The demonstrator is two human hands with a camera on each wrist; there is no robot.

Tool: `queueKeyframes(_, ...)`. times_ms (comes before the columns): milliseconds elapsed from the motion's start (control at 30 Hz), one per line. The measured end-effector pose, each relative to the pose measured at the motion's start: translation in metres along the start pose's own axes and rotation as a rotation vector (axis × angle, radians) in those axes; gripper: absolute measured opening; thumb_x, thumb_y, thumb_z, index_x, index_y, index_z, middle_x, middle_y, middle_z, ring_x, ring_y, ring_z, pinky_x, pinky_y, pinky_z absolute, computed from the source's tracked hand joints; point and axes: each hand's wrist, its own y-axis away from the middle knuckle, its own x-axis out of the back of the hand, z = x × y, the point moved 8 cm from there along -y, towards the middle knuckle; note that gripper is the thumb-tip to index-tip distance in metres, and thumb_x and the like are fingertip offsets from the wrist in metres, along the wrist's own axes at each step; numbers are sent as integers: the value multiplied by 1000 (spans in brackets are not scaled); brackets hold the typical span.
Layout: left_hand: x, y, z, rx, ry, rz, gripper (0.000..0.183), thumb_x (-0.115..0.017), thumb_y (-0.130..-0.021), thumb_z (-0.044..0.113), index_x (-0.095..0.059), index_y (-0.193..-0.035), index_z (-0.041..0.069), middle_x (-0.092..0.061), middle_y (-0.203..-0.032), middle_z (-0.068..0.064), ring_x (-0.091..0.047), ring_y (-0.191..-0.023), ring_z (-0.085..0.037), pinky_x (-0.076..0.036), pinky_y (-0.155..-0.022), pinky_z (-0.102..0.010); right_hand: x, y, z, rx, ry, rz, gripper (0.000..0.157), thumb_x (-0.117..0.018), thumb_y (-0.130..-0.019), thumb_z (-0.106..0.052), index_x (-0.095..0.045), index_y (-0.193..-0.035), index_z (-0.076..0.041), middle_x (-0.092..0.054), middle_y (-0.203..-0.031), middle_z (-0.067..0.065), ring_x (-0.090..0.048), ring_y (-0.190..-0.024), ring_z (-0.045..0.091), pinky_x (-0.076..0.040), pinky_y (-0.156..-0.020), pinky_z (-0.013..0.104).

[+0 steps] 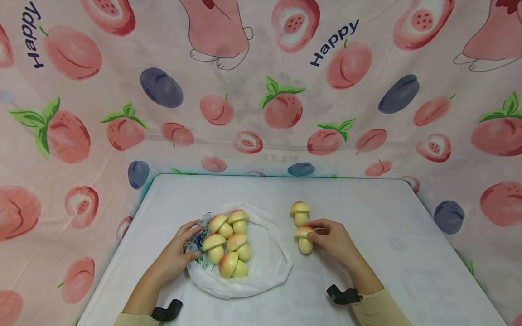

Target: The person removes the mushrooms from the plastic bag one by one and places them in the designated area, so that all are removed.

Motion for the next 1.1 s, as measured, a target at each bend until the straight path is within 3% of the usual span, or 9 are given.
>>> queueKeyframes(533,0,1,0,3,-3,-3,73,-72,-96,-6,-47,-162,9,-21,-180,-10,-13,-167,-48,-25,-128,-71,0,-3,-3,27,-47,-5,37,-80,-96,-14,-74,-131,-3,-75,-131,19,-72,-119,29,-57,-85,22)
queueKeyframes(1100,0,2,2,13,8,-7,72,-71,-96,-6,-47,-162,9,-21,-180,-9,-12,-167,-48,-23,-128,-71,-3,-3,-2,29,-156,-47,41,-76,-99,-7,-67,-138,4,-70,-137,26,-73,-116,24,-65,-90,31)
